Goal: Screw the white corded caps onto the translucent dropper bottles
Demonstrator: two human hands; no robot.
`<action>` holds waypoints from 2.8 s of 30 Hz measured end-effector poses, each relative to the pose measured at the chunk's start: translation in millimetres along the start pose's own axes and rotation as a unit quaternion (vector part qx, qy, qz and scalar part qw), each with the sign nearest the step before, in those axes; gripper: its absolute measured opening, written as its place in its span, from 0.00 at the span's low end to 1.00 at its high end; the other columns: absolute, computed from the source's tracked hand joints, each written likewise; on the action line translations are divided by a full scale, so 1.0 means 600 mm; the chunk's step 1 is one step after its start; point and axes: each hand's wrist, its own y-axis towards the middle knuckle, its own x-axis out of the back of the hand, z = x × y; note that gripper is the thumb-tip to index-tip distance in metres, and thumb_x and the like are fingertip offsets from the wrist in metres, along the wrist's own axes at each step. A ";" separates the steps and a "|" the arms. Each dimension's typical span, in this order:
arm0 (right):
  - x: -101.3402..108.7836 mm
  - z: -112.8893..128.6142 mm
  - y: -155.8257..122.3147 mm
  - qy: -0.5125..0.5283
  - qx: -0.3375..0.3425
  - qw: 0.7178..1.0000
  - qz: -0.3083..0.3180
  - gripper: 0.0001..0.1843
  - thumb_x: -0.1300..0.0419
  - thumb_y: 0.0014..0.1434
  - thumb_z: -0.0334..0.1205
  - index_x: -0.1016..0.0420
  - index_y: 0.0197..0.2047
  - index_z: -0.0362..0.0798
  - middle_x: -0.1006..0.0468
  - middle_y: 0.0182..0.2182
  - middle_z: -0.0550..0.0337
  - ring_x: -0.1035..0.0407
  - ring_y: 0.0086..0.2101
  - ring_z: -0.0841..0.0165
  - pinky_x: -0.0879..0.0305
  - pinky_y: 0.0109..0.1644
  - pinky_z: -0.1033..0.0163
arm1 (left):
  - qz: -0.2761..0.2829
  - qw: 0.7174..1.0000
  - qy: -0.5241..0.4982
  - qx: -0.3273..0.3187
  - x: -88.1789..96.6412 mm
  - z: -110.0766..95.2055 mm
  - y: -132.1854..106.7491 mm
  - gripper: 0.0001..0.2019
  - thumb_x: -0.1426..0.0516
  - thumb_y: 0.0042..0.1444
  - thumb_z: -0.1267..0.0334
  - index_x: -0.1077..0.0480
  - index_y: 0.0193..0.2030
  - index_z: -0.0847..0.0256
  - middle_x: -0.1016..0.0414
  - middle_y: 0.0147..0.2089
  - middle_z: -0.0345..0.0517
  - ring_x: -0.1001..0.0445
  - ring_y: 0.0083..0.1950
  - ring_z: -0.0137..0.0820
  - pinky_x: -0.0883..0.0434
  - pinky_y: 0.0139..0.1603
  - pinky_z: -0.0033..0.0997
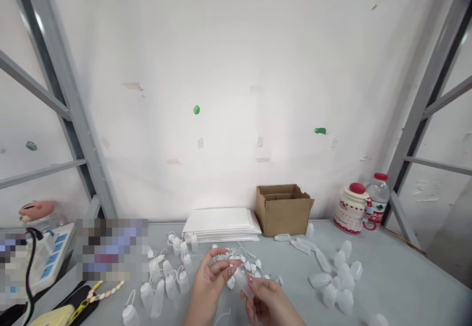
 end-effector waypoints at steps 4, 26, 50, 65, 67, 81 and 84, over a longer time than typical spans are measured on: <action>0.004 -0.008 0.006 0.026 -0.048 0.998 -0.007 0.32 0.44 0.38 0.68 0.34 0.10 0.44 0.41 0.02 0.66 0.48 0.07 0.77 0.53 0.14 0.69 | 0.038 0.999 0.003 -0.012 -0.013 0.002 -0.011 0.18 0.35 0.37 0.61 0.35 0.35 0.59 0.19 0.28 0.48 0.23 0.38 0.39 0.31 0.43 0.35; 0.002 -0.007 0.003 0.028 -0.024 0.999 0.037 0.30 0.36 0.30 0.65 0.27 0.20 0.43 0.37 0.06 0.70 0.48 0.07 0.80 0.54 0.14 0.72 | -0.003 0.995 0.096 -0.025 0.010 0.005 0.010 0.15 0.37 0.39 0.58 0.33 0.33 0.59 0.20 0.28 0.46 0.24 0.38 0.38 0.33 0.46 0.35; 0.011 0.011 -0.011 -0.163 0.145 0.969 -0.115 0.28 0.45 0.45 0.66 0.32 0.27 0.45 0.34 0.17 0.66 0.41 0.19 0.73 0.42 0.24 0.67 | -0.050 0.933 0.306 -0.181 -0.003 0.006 -0.013 0.13 0.44 0.49 0.54 0.30 0.19 0.56 0.29 0.23 0.43 0.30 0.31 0.36 0.35 0.37 0.31; -0.011 0.004 -0.026 -0.265 0.224 0.918 -0.194 0.24 0.46 0.48 0.63 0.27 0.27 0.49 0.30 0.16 0.62 0.38 0.22 0.67 0.42 0.30 0.63 | -0.048 0.982 -0.139 0.119 0.016 -0.022 0.008 0.09 0.35 0.40 0.66 0.24 0.31 0.65 0.19 0.35 0.51 0.22 0.36 0.34 0.28 0.41 0.28; -0.011 0.004 -0.029 -0.293 0.230 0.906 -0.200 0.24 0.46 0.48 0.63 0.26 0.27 0.50 0.27 0.17 0.61 0.37 0.24 0.65 0.42 0.33 0.62 | -0.035 0.979 -0.150 0.129 0.016 -0.020 0.009 0.08 0.36 0.40 0.67 0.24 0.30 0.65 0.19 0.35 0.51 0.22 0.36 0.33 0.27 0.39 0.26; -0.016 0.012 -0.038 -0.337 0.234 0.889 -0.201 0.21 0.45 0.50 0.61 0.27 0.23 0.52 0.25 0.16 0.62 0.36 0.25 0.64 0.45 0.36 0.62 | 0.009 0.984 -0.131 0.117 0.010 -0.023 0.006 0.12 0.34 0.37 0.61 0.23 0.30 0.65 0.19 0.34 0.51 0.22 0.39 0.36 0.29 0.42 0.29; -0.015 0.010 -0.036 -0.338 0.235 0.890 -0.194 0.21 0.46 0.50 0.61 0.27 0.24 0.52 0.25 0.16 0.62 0.36 0.25 0.64 0.45 0.36 0.62 | 0.012 0.987 -0.114 0.112 0.011 -0.023 0.006 0.12 0.34 0.37 0.60 0.24 0.30 0.65 0.19 0.33 0.51 0.22 0.39 0.36 0.30 0.43 0.29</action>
